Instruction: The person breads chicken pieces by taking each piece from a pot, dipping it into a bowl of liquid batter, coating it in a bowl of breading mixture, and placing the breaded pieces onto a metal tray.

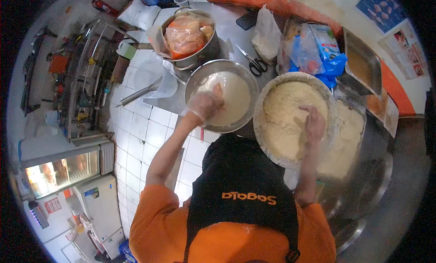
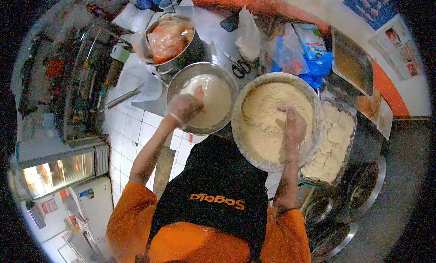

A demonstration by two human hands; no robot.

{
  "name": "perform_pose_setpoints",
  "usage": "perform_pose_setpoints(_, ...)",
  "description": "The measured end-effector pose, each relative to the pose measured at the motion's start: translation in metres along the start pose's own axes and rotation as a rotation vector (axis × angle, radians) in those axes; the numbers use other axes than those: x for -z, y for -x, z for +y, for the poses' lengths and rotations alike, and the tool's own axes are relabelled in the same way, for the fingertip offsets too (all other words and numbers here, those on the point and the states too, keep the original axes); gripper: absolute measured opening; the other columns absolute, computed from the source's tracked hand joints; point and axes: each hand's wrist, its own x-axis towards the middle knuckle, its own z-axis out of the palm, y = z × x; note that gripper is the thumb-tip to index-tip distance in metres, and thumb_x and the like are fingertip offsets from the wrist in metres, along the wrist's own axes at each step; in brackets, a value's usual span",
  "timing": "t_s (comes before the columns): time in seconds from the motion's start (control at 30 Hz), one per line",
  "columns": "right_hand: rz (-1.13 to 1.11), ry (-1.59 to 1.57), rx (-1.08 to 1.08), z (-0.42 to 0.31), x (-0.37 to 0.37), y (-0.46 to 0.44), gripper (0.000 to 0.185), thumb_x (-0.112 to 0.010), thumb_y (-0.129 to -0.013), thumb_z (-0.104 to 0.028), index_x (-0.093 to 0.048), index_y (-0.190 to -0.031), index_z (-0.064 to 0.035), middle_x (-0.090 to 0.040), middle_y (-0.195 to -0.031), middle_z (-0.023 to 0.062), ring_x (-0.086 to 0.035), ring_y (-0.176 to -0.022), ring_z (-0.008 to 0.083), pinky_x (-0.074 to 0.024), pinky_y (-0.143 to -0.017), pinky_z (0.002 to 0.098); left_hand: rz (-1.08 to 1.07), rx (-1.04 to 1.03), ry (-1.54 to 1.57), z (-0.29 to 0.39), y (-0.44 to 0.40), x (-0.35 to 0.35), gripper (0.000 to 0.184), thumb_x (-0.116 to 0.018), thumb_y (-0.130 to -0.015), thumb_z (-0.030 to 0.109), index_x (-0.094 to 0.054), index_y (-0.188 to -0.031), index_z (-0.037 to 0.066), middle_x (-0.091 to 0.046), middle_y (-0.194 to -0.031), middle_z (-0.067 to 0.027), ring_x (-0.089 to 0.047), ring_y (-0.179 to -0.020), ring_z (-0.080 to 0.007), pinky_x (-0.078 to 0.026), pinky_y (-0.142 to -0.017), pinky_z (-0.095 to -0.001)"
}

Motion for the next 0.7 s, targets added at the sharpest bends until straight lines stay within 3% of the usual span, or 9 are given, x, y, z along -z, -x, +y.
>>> perform_pose_setpoints(0.07,-0.196,0.058,-0.528,0.005,0.014,0.002,0.052,-0.067,-0.092,-0.022,-0.053,-0.137,-0.0022,-0.072,-0.095,0.0075,-0.064,-0.082,0.0148,-0.0518,-0.076,0.0290,0.061,-0.052,0.030,0.003,0.010,-0.023,0.026,-0.060,-0.091,0.033,-0.073,-0.090,0.010,-0.069,-0.071,-0.0108,-0.067,-0.063,-0.0320,-0.053,-0.058,-0.0434)
perform_pose_setpoints(0.13,-0.204,0.088,-0.522,-0.010,0.010,0.005,0.057,-0.069,-0.091,-0.027,-0.051,-0.139,-0.0023,-0.072,-0.097,0.0094,-0.065,-0.086,0.0174,-0.0520,-0.078,0.0301,0.204,-0.205,0.321,-0.009,0.010,-0.027,0.024,-0.066,-0.089,0.027,-0.073,-0.100,0.007,-0.071,-0.078,-0.0138,-0.069,-0.067,-0.0297,-0.055,-0.060,-0.0418)
perform_pose_setpoints(0.23,-0.260,0.324,-0.409,-0.041,-0.002,0.003,0.068,-0.073,-0.087,-0.032,-0.046,-0.142,-0.0025,-0.071,-0.100,0.0137,-0.067,-0.093,0.0233,-0.0522,-0.084,0.0336,0.363,-0.152,0.707,-0.028,0.016,0.004,0.020,-0.068,-0.086,0.021,-0.073,-0.097,0.004,-0.072,-0.083,-0.0147,-0.070,-0.072,-0.0315,-0.055,-0.066,-0.0396)
perform_pose_setpoints(0.27,-0.294,0.527,-0.296,-0.046,-0.004,0.000,0.073,-0.075,-0.085,-0.033,-0.045,-0.144,-0.0026,-0.071,-0.102,0.0160,-0.067,-0.097,0.0266,-0.0521,-0.087,0.0361,0.205,0.166,0.958,-0.019,0.020,0.020,0.020,-0.071,-0.083,0.019,-0.074,-0.095,0.004,-0.072,-0.085,-0.0168,-0.071,-0.075,-0.0301,-0.055,-0.071,-0.0369)
perform_pose_setpoints(0.37,-0.254,0.317,-0.303,-0.019,-0.014,-0.002,0.075,-0.078,-0.082,-0.032,-0.045,-0.143,-0.0028,-0.070,-0.106,0.0180,-0.067,-0.100,0.0311,-0.0513,-0.090,0.0402,0.269,0.029,0.573,-0.038,0.021,-0.002,0.022,-0.070,-0.083,0.020,-0.074,-0.098,0.004,-0.072,-0.083,-0.0181,-0.071,-0.074,-0.0303,-0.055,-0.072,-0.0384)
perform_pose_setpoints(0.4,-0.257,0.315,-0.299,-0.022,-0.014,-0.006,0.075,-0.078,-0.082,-0.032,-0.045,-0.143,-0.0028,-0.070,-0.106,0.0180,-0.067,-0.100,0.0311,-0.0513,-0.090,0.0402,0.096,0.161,0.655,-0.027,0.027,0.013,0.026,-0.071,-0.082,0.023,-0.073,-0.101,0.006,-0.072,-0.086,-0.0179,-0.070,-0.076,-0.0315,-0.055,-0.072,-0.0398)
perform_pose_setpoints(0.5,-0.309,0.287,-0.324,-0.034,-0.011,-0.013,0.076,-0.078,-0.082,-0.030,-0.044,-0.144,-0.0022,-0.069,-0.109,0.0187,-0.067,-0.103,0.0312,-0.0503,-0.093,0.0403,0.014,0.256,0.519,-0.021,0.034,0.009,0.031,-0.079,-0.077,0.030,-0.074,-0.099,0.010,-0.073,-0.095,-0.0134,-0.071,-0.087,-0.0300,-0.056,-0.076,-0.0383)
perform_pose_setpoints(0.6,-0.324,0.312,-0.394,-0.029,-0.010,-0.013,0.076,-0.078,-0.082,-0.028,-0.044,-0.144,-0.0020,-0.065,-0.118,0.0217,-0.063,-0.112,0.0315,-0.0477,-0.099,0.0389,-0.086,0.239,0.349,-0.010,0.034,0.015,0.036,-0.070,-0.081,0.043,-0.075,-0.095,0.011,-0.073,-0.097,-0.0139,-0.071,-0.090,-0.0318,-0.056,-0.078,-0.0415)
perform_pose_setpoints(0.7,-0.247,0.361,-0.170,-0.010,-0.011,-0.006,0.088,-0.081,-0.076,-0.030,-0.038,-0.148,-0.0041,-0.051,-0.139,0.0251,-0.049,-0.131,0.0355,-0.0390,-0.109,0.0435,-0.251,0.239,0.070,0.004,0.025,0.011,0.035,-0.064,-0.082,0.044,-0.075,-0.092,0.012,-0.073,-0.096,-0.0149,-0.071,-0.091,-0.0325,-0.056,-0.079,-0.0440)
